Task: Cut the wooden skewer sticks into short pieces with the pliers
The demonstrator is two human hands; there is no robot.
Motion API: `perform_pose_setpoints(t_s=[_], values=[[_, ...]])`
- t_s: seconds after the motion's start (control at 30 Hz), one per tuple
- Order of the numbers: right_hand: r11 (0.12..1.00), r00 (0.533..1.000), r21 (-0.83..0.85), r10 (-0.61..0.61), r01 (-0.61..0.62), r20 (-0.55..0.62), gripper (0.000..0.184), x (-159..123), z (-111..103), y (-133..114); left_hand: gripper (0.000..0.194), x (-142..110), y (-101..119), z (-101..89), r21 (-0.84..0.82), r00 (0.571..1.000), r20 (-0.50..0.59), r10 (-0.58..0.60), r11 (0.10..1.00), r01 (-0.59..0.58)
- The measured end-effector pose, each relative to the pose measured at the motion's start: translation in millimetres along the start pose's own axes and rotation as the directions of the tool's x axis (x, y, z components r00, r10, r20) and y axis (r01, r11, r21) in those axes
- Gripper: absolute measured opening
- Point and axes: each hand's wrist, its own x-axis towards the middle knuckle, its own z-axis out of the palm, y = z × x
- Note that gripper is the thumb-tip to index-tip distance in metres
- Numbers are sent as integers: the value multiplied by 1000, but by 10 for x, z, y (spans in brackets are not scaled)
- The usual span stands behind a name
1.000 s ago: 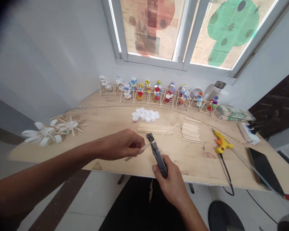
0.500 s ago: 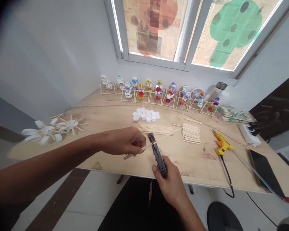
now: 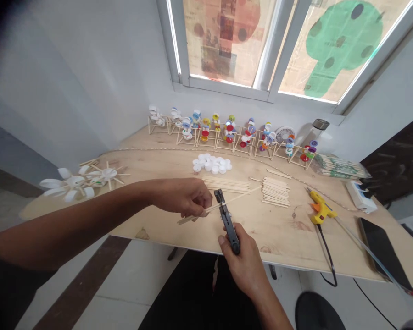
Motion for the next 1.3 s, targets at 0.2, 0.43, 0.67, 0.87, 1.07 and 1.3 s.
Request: perform_pose_setpoints(t_s=[0.2, 0.43, 0.67, 0.87, 1.07, 1.3], values=[[1000, 1000, 7, 8, -8, 15, 31, 6, -7, 17, 8, 50, -49, -32, -40, 998, 56, 17, 999, -15], [999, 999, -4, 32, -32, 20, 30, -11, 6, 11, 8, 94, -83, -68, -47, 996, 87, 27, 999, -23], [998, 1000, -62, 8, -8, 8, 32, 13, 21, 86, 8, 94, -80, -77, -52, 996, 81, 24, 998, -20], [994, 1000, -103, 24, -23, 10, 30, 12, 22, 73, 8, 110, -103, -73, -3, 997, 65, 29, 1000, -29], [996, 999, -82, -19, 17, -27, 25, 18, 56, 77, 9, 127, -116, -56, 4, 999, 32, -4, 1000, 4], [999, 999, -48, -12, 10, -31, 24, 32, 85, 115, 7, 172, -163, -35, -21, 1000, 20, 0, 1000, 1]])
